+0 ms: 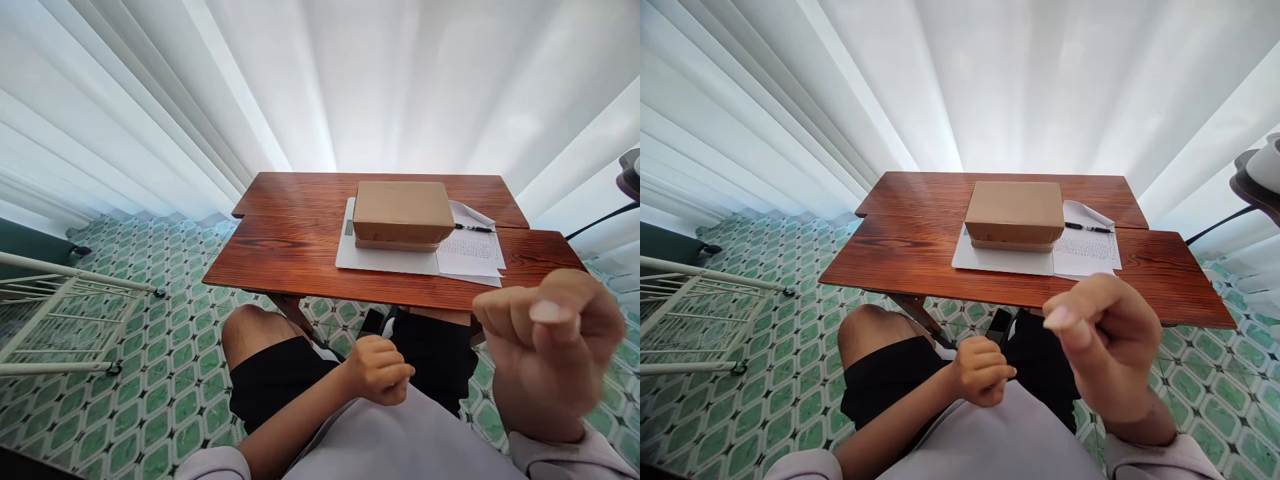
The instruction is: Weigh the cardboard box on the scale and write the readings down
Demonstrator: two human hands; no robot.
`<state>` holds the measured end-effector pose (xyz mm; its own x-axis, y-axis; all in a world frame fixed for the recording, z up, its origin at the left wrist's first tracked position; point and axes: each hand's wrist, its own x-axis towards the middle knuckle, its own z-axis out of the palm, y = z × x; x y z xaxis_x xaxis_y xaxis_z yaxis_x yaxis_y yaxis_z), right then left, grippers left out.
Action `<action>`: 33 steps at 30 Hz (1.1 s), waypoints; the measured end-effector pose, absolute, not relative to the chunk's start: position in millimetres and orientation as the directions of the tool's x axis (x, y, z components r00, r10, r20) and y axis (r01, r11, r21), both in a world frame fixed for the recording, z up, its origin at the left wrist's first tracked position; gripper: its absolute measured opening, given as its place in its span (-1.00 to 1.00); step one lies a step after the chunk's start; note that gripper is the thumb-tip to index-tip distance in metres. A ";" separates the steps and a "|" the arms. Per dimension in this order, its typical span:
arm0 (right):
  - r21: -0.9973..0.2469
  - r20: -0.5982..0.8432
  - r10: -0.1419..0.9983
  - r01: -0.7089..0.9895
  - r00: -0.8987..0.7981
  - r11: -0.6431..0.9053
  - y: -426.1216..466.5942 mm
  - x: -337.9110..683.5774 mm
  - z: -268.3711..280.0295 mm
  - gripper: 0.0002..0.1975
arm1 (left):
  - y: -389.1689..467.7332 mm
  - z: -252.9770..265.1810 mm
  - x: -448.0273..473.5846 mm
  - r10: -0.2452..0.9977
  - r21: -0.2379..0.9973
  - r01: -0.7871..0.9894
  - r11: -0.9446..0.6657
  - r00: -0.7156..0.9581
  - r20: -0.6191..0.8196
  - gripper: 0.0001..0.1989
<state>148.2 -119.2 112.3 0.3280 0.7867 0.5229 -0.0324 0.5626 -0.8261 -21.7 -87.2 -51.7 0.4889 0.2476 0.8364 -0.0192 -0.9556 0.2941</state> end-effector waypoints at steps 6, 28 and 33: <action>-0.749 0.587 0.625 0.053 0.515 0.660 -78.9 168.5 85.1 -0.78 | -47.7 2.8 -28.5 0.447 0.461 0.036 -0.887 0.318 0.836 -0.76; -0.881 0.472 0.387 0.418 0.792 0.221 -2.4 213.1 1.0 -0.62 | 81.8 -10.3 -4.0 0.956 0.926 0.239 -0.292 0.065 0.285 -0.38; -0.910 0.410 0.366 0.347 0.835 0.229 3.4 213.0 -10.6 -0.67 | 82.9 -10.9 1.6 0.974 0.959 0.177 -0.219 0.091 0.206 -0.38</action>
<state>213.0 3.4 -10.6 0.8353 0.3661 0.4103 0.3465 0.2288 -0.9097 1.6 82.9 -10.9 0.0910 0.9743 0.2061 0.1769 -0.2195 0.9594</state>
